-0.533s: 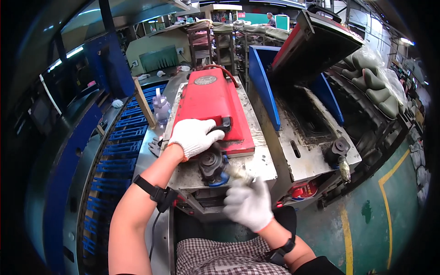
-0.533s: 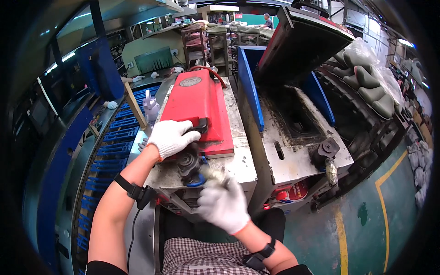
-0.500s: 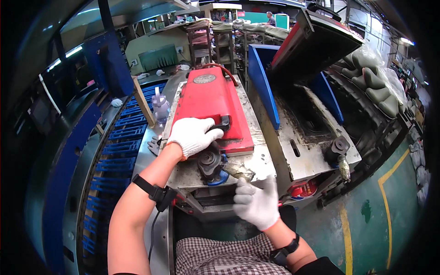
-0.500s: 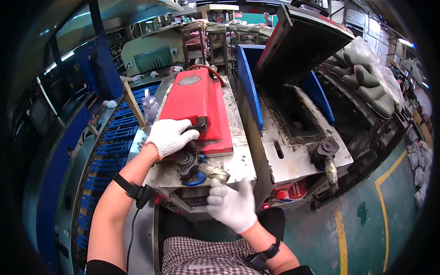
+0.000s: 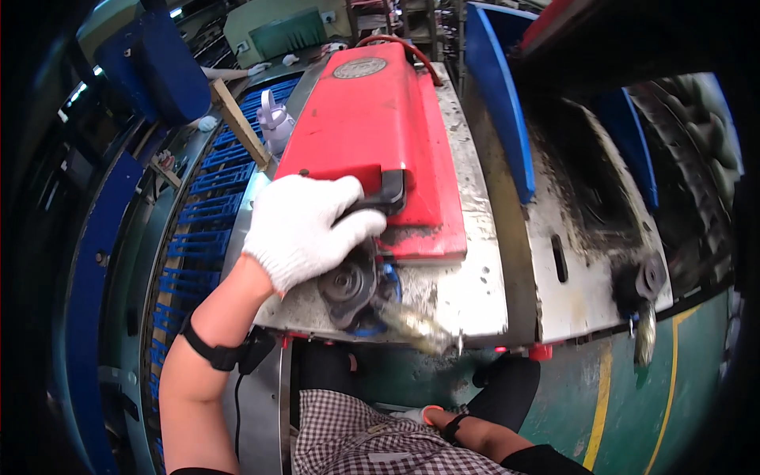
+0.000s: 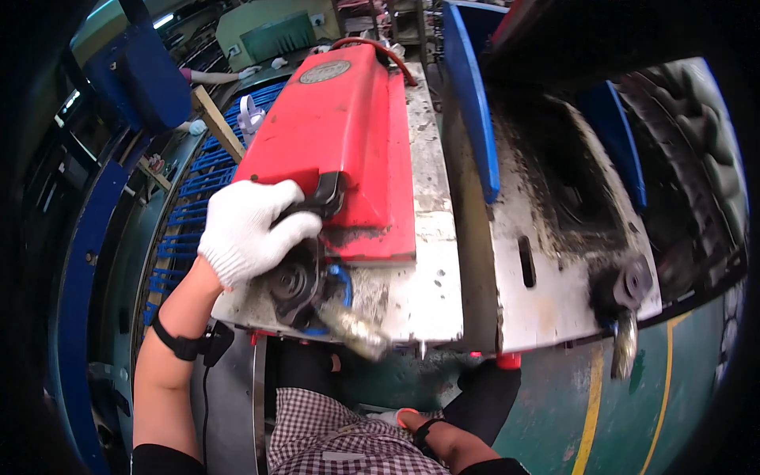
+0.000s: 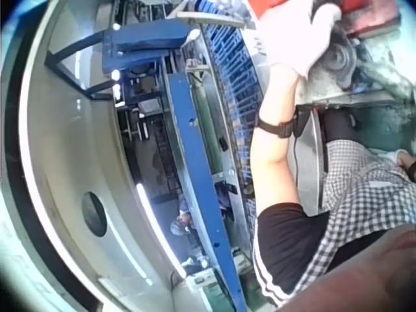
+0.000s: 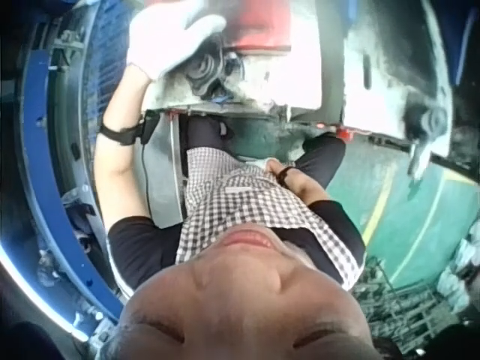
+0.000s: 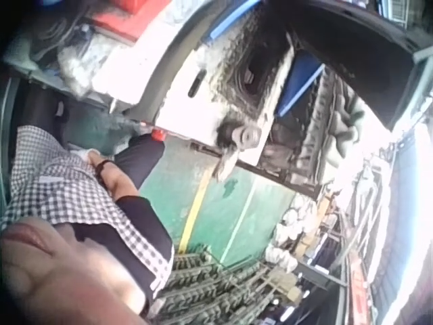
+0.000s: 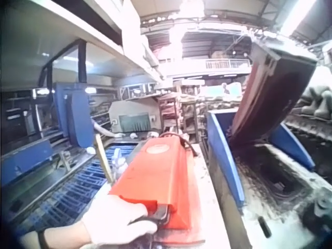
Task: Operate a shoe-lasting machine to shape shoes on a conveyor line.
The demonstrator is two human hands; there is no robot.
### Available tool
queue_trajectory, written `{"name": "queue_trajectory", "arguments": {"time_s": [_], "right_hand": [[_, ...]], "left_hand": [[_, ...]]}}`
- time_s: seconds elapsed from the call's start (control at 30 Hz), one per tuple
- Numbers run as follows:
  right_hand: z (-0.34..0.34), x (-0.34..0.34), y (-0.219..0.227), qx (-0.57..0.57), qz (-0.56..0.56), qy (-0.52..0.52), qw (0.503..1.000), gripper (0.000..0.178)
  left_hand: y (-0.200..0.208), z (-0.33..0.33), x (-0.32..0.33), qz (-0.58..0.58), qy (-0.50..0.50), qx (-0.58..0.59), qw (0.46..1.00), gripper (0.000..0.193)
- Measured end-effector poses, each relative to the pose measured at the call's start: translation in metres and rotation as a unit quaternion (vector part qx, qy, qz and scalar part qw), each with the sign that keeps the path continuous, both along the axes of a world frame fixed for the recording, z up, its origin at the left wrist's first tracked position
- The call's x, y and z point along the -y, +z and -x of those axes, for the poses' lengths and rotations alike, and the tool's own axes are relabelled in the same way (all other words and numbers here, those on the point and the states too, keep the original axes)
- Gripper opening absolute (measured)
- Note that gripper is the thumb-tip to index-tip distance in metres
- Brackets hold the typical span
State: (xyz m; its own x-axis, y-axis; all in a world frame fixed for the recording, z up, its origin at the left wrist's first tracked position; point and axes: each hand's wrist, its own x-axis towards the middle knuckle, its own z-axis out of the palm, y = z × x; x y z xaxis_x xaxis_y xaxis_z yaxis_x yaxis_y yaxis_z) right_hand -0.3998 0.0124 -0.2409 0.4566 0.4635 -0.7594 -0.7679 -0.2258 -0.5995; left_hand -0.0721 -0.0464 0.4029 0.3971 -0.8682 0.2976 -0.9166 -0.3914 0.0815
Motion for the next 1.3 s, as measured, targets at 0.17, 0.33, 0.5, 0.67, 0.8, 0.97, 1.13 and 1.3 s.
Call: {"name": "queue_trajectory", "arguments": {"time_s": [0.17,0.33,0.5,0.67,0.8,0.97,1.13,1.3], "right_hand": [[0.218,0.149,-0.058,-0.062,0.022,-0.100,0.993,0.049],[0.175,0.108,-0.052,-0.097,0.035,-0.203,0.974,0.040],[0.070,0.123,0.160,-0.136,0.095,-0.157,0.974,0.030],[0.060,0.206,0.103,0.184,0.153,0.217,0.946,0.067],[0.035,0.194,0.223,0.267,0.202,-0.197,0.921,0.046],[0.072,0.196,0.281,0.187,0.180,-0.390,0.883,0.044],[0.070,0.202,0.259,0.197,0.182,-0.422,0.866,0.042],[0.021,0.166,0.295,0.188,0.185,-0.402,0.877,0.041]], "left_hand": [[0.004,-0.015,-0.021,0.005,-0.025,0.007,1.000,0.028],[0.010,-0.004,-0.010,-0.015,-0.018,0.013,1.000,0.032],[-0.016,0.001,-0.044,0.023,0.060,0.028,0.998,0.037],[-0.041,0.035,-0.016,0.287,-0.055,0.092,0.952,0.055],[-0.066,0.071,-0.121,0.384,0.071,-0.012,0.920,0.063],[-0.114,0.061,-0.341,0.510,0.576,-0.029,0.638,0.070],[-0.175,0.076,-0.559,0.470,0.849,-0.043,0.238,0.107],[-0.250,0.053,-0.658,0.574,0.801,-0.132,0.109,0.151]]}}
